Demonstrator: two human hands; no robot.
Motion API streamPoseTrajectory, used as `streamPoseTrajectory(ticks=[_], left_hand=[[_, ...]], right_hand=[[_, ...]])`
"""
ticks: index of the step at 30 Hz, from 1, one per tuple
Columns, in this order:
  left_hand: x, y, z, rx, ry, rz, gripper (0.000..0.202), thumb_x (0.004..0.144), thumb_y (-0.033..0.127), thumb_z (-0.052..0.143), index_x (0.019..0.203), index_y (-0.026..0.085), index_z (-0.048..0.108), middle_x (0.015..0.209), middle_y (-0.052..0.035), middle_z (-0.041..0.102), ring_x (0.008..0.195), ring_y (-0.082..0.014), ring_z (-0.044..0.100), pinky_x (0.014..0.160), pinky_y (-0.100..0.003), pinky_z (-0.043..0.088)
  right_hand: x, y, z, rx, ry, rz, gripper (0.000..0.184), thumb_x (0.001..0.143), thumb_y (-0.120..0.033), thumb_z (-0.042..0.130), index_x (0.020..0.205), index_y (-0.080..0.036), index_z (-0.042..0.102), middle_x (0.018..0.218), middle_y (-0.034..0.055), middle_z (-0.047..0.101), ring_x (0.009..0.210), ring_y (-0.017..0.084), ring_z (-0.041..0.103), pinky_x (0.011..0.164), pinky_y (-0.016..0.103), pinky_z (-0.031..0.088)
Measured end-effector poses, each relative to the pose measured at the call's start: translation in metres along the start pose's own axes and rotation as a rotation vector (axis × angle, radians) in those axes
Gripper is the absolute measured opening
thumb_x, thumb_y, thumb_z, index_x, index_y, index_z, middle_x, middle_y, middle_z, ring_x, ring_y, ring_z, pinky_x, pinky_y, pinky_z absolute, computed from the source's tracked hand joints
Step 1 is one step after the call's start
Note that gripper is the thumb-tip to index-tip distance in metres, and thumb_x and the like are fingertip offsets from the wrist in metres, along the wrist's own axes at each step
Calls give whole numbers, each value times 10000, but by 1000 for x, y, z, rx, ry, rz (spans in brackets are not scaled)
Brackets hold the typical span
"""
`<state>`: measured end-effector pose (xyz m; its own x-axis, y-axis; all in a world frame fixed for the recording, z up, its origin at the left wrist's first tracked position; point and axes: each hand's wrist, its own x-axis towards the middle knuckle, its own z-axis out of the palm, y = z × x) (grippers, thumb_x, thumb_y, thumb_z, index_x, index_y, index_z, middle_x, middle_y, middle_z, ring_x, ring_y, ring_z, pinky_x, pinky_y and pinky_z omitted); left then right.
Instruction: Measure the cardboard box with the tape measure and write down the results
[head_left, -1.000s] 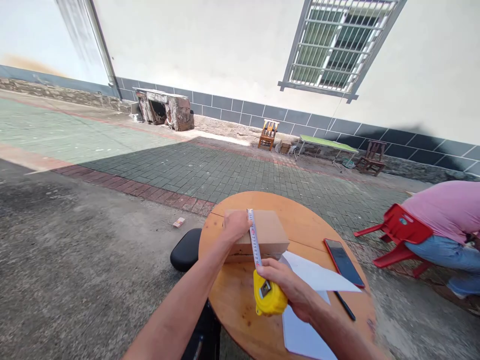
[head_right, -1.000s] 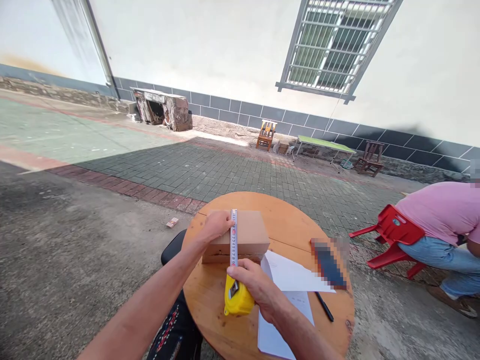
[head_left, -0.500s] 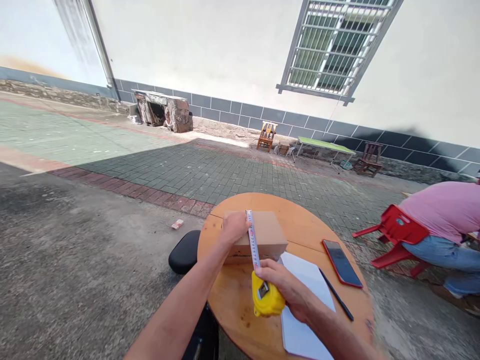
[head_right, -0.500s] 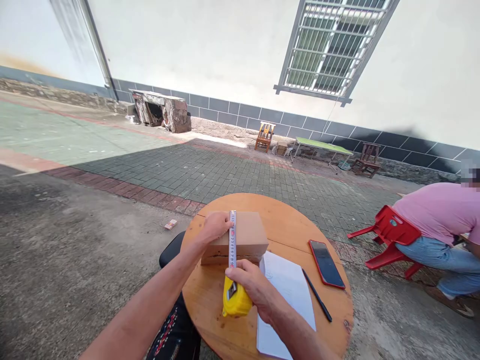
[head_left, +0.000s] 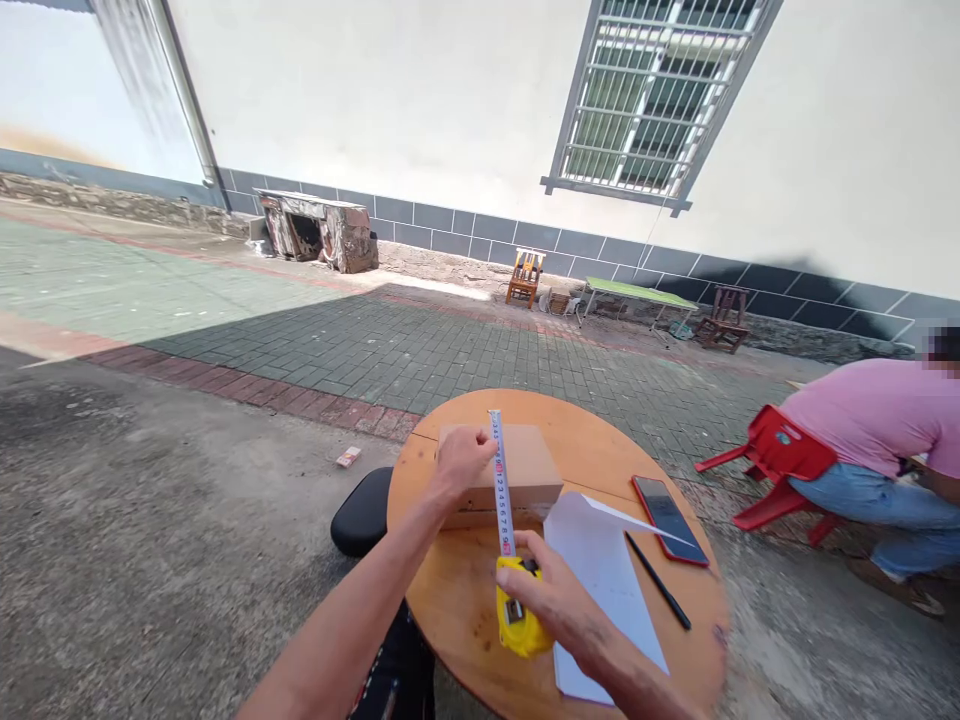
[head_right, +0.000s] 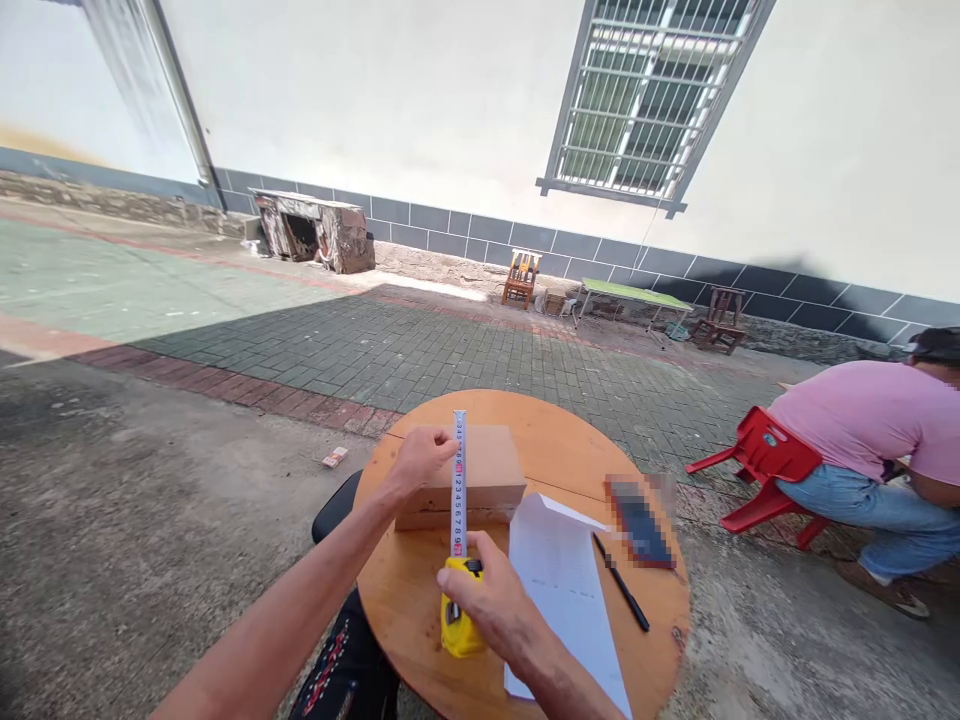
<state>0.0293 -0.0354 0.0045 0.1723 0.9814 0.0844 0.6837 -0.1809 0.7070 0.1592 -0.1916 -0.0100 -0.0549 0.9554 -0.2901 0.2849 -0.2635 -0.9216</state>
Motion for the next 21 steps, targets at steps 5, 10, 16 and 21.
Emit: streamPoseTrajectory(ticks=[5,10,16,21], left_hand=[[-58,1,-2,-177,82,89,249,848,328,466,707,176,603,636,41,590,638,-116,548,561,-202,381],[-122,-5,14,-203,116,92,187,787,300,521,647,198,592,648,13,606,664,-145,544,644,-246,403],[-170,-22,37,-161,120,78,186,790,266,516,621,212,569,655,-6,616,678,-170,551,686,-298,398],[-186,-38,37,-224,102,74,215,842,301,485,701,219,625,715,-13,647,713,-174,582,714,-294,432]], right_hand=[[-22,19,5,39,73,-48,614,686,-268,643,1263,-161,460,985,50,644,822,205,603,724,316,469],[-33,33,12,-4,90,-138,610,727,-239,644,1298,-183,439,1166,76,639,1012,237,609,872,330,469],[-38,47,27,-116,94,-220,666,751,-238,646,1366,-157,402,1321,122,584,1185,270,567,1012,365,430],[-37,63,38,-224,102,-238,723,759,-246,638,1423,-148,369,1426,144,506,1306,301,480,1105,438,356]])
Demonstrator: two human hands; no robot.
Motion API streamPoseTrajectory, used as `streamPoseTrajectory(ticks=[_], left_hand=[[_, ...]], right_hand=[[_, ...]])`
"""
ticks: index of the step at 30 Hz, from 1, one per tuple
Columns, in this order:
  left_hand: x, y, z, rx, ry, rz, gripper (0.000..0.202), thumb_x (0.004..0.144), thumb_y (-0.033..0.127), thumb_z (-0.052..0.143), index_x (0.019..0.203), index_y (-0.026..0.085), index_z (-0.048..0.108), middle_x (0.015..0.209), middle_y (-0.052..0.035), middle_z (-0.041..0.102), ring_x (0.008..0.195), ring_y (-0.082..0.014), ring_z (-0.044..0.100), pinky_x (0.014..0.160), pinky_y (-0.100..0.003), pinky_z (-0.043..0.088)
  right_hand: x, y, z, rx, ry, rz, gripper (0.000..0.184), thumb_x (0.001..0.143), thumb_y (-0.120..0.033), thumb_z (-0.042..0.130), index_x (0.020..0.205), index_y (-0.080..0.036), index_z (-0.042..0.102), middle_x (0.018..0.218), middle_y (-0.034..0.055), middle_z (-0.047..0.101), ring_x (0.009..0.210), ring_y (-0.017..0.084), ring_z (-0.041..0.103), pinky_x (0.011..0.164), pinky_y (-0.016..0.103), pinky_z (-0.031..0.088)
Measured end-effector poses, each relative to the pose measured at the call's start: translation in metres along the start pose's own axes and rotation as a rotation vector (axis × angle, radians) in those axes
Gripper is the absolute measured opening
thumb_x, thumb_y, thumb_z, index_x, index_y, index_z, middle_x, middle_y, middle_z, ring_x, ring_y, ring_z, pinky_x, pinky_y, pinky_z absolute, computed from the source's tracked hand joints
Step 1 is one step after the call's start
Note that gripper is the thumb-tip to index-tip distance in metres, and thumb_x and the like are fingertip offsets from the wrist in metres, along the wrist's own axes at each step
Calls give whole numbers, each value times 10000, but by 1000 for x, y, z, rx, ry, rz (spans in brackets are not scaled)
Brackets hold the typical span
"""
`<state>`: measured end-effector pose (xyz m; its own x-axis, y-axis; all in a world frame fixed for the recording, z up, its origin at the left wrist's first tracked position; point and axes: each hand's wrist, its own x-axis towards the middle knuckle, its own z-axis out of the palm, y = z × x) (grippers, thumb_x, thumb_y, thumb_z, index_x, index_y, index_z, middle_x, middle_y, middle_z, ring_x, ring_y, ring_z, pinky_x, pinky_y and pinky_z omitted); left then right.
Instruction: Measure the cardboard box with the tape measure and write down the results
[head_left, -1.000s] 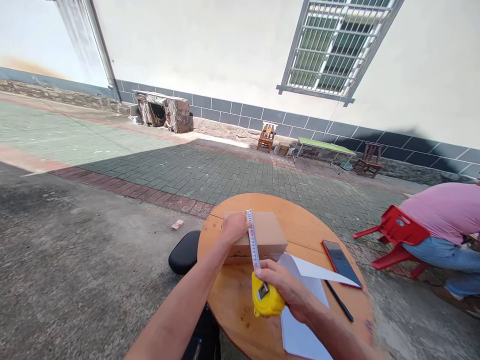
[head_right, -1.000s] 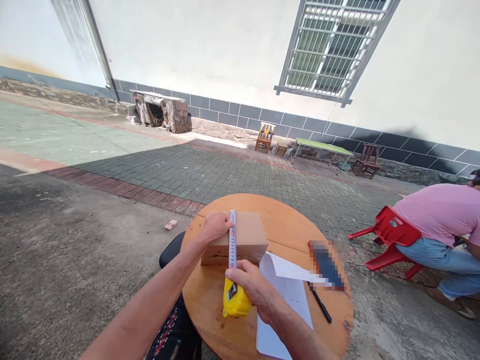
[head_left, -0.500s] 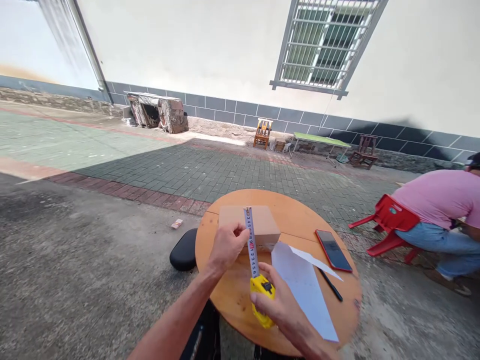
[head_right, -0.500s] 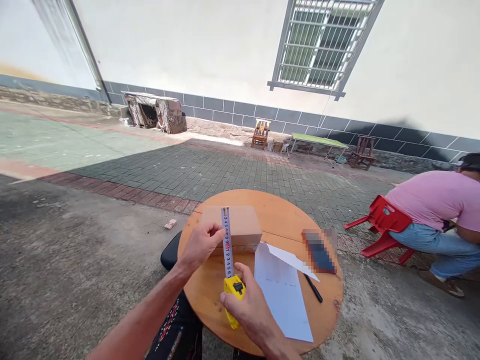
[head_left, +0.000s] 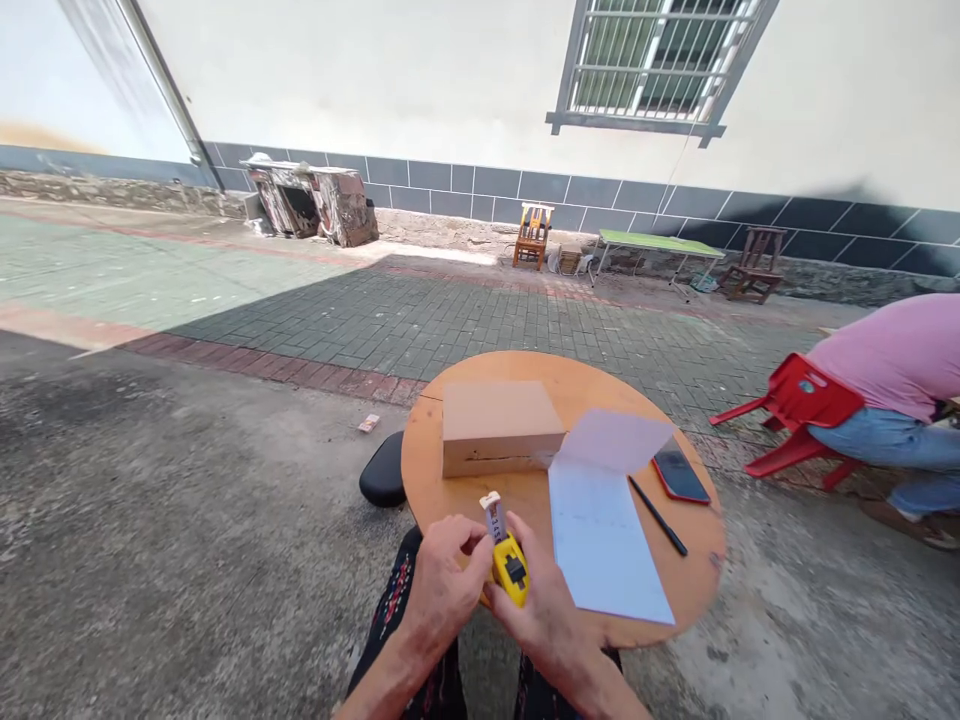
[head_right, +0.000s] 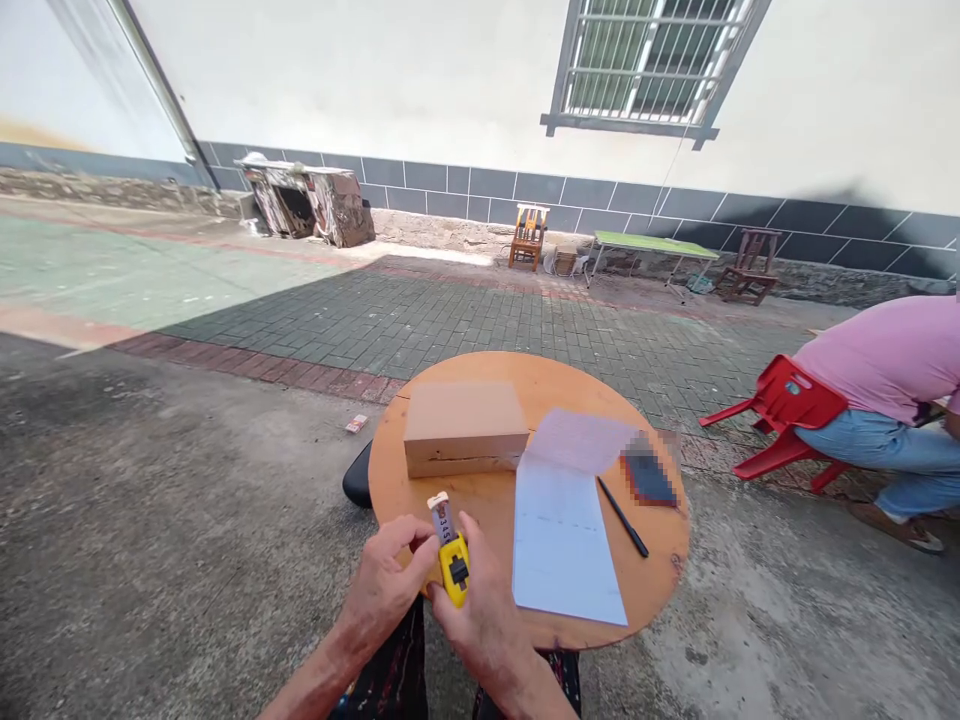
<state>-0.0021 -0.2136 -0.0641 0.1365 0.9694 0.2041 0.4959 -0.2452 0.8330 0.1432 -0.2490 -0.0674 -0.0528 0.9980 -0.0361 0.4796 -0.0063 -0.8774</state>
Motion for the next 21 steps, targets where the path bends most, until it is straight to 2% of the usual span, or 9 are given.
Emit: streamPoseTrajectory(ticks=[5,13,18,21], left_hand=[[-8,-14,-8,-59,69,-23,175,849,321,507,839,215,646,759,-9,644,742,-177,597,735,-288,461],[-12,-33,-8,-139,70,6,167,880,281,495,907,198,638,837,-17,631,791,-168,597,751,-286,480],[-17,-47,0,-182,69,-36,222,857,330,536,998,195,640,910,-38,635,809,-186,604,765,-321,501],[-18,-56,4,-252,73,-130,378,866,437,544,1148,192,599,1097,-83,624,965,-224,610,864,-374,504]], right_hand=[[6,11,9,-97,31,-10,717,764,-231,607,1428,-105,368,1468,181,454,1362,300,421,1147,460,308],[19,30,21,-290,58,-122,644,810,-226,552,1412,-77,376,1419,199,493,1318,293,463,1110,475,368],[42,9,21,-592,46,-191,655,785,-251,645,1382,-79,440,1302,195,568,1175,327,532,1003,472,445],[60,-9,25,-802,36,-188,680,780,-326,686,1368,-62,470,1173,199,618,1040,347,567,888,495,479]])
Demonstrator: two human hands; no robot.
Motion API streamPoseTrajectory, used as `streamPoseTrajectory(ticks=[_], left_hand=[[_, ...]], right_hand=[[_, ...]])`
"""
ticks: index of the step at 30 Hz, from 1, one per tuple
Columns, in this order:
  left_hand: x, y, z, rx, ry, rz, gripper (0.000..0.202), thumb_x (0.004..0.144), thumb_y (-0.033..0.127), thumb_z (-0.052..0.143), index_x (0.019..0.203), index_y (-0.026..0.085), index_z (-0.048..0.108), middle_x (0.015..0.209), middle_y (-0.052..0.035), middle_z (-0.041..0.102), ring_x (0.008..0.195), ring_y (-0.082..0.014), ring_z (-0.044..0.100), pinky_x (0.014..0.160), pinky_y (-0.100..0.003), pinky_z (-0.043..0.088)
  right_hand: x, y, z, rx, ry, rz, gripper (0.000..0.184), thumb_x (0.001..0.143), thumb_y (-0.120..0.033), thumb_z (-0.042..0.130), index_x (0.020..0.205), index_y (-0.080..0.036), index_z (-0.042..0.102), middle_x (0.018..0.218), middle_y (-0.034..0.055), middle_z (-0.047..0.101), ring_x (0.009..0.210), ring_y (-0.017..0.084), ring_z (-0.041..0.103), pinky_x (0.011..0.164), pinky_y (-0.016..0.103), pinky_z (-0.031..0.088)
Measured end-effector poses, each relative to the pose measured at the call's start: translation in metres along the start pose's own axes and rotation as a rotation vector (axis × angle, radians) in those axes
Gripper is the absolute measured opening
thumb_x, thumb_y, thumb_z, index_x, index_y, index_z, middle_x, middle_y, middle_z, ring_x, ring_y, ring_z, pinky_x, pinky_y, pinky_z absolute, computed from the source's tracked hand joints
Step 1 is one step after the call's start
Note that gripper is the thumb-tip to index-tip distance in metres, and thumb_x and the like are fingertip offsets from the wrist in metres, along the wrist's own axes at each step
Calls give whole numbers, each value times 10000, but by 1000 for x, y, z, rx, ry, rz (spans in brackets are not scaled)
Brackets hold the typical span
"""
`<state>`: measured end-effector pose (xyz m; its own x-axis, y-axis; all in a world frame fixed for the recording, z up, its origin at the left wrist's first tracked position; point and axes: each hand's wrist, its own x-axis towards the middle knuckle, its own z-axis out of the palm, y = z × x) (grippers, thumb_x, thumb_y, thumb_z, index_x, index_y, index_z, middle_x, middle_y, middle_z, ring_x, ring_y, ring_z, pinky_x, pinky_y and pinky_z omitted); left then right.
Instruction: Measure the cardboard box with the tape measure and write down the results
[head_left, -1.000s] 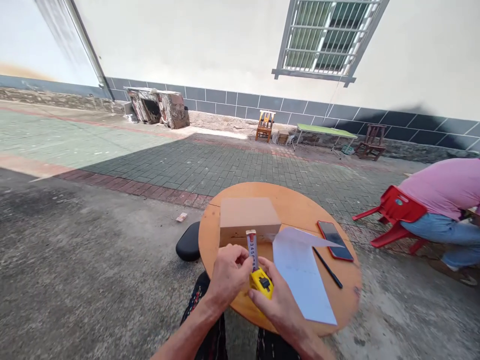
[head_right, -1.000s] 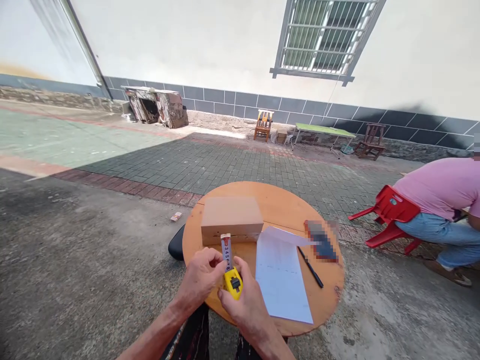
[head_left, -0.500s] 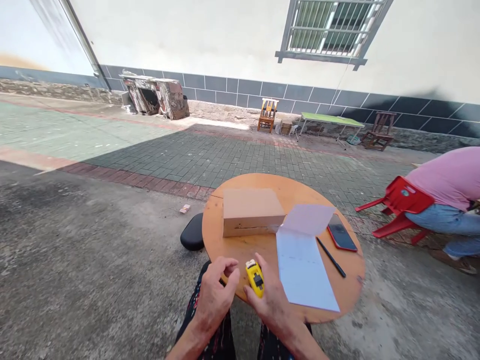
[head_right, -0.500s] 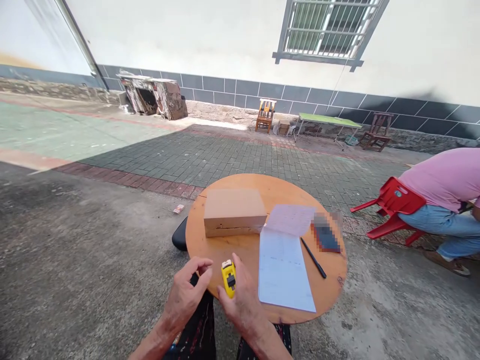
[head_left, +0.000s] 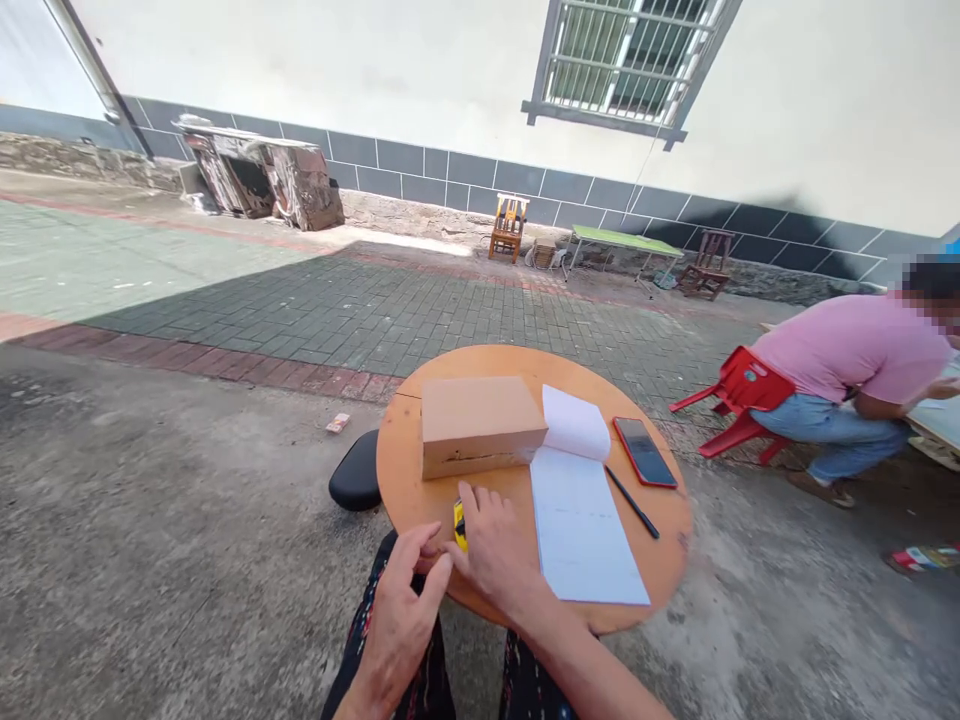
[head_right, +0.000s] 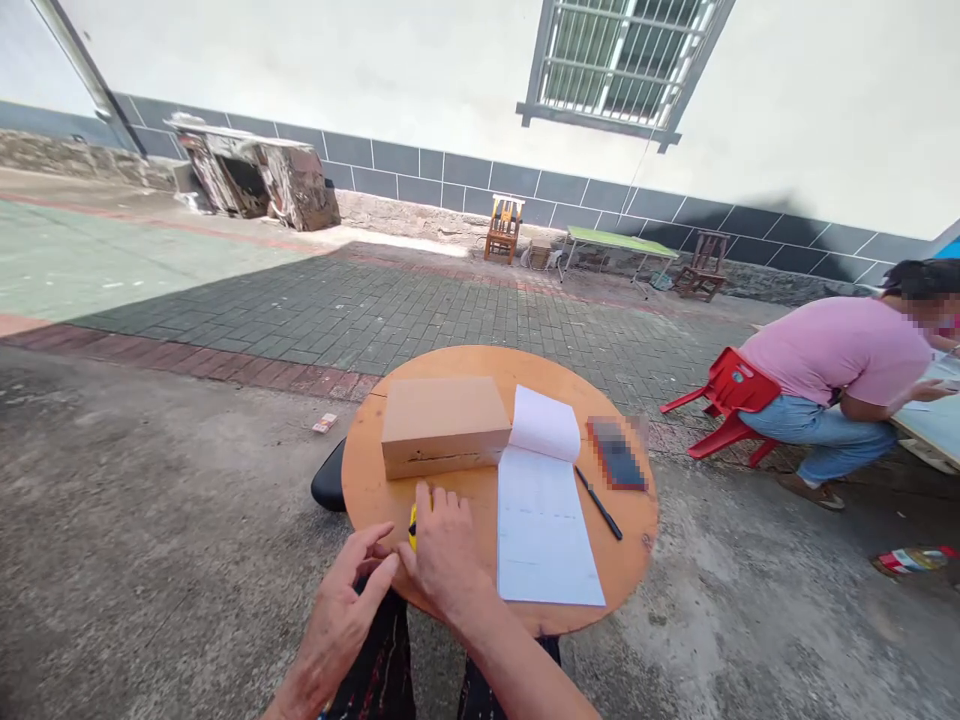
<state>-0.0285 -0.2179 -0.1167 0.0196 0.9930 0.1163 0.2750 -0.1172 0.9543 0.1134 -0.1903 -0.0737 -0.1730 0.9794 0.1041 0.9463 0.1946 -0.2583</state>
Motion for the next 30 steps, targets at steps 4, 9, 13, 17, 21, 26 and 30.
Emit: streamPoseTrajectory(ticks=[4,9,13,17,21,26,30], left_hand=[[0,-10,0,-127,0,-151,586,859,561,526,1298,174,502,1264,-131,581,1159,-270,564,982,-426,469],[0,-21,-1,-267,-25,-236,731,830,611,559,1408,200,383,1382,-138,525,1261,-290,517,1030,-418,454],[-4,-24,2,-212,-4,-201,734,837,601,553,1430,215,356,1423,-128,487,1259,-308,516,1036,-444,453],[-11,-22,9,116,93,49,561,890,487,515,1381,229,431,1467,-106,419,1320,-328,432,1106,-527,351],[-12,-20,19,427,203,338,508,904,396,511,1390,269,440,1477,-111,397,1339,-344,391,1086,-560,345],[-9,-14,41,566,235,666,600,864,266,578,1434,313,396,1508,-84,373,1333,-324,412,1110,-509,313],[-8,-10,73,635,145,840,501,858,194,549,1343,311,509,1423,-60,491,1289,-266,482,1084,-416,372]], right_hand=[[22,-14,6,-124,-11,19,722,774,-391,701,1373,-62,465,1116,202,625,982,340,574,842,492,475],[34,-25,12,-74,25,52,588,861,-426,584,1328,-80,496,1134,202,625,1013,347,570,864,535,455],[19,-21,-5,133,95,21,485,848,-381,608,1269,-150,538,1161,149,632,1043,309,565,890,489,462],[-18,17,-29,384,251,21,318,808,-242,632,1125,-222,621,1178,77,648,1070,256,569,944,421,439],[-44,100,-52,699,391,315,218,844,-298,558,1005,-207,673,1011,69,700,948,233,622,824,358,485],[-34,207,-73,1018,596,702,304,762,-360,624,993,-167,664,1020,78,695,884,220,635,724,318,517],[-6,253,-77,1108,579,675,250,757,-310,676,945,-144,674,943,77,690,844,209,645,701,323,536]])
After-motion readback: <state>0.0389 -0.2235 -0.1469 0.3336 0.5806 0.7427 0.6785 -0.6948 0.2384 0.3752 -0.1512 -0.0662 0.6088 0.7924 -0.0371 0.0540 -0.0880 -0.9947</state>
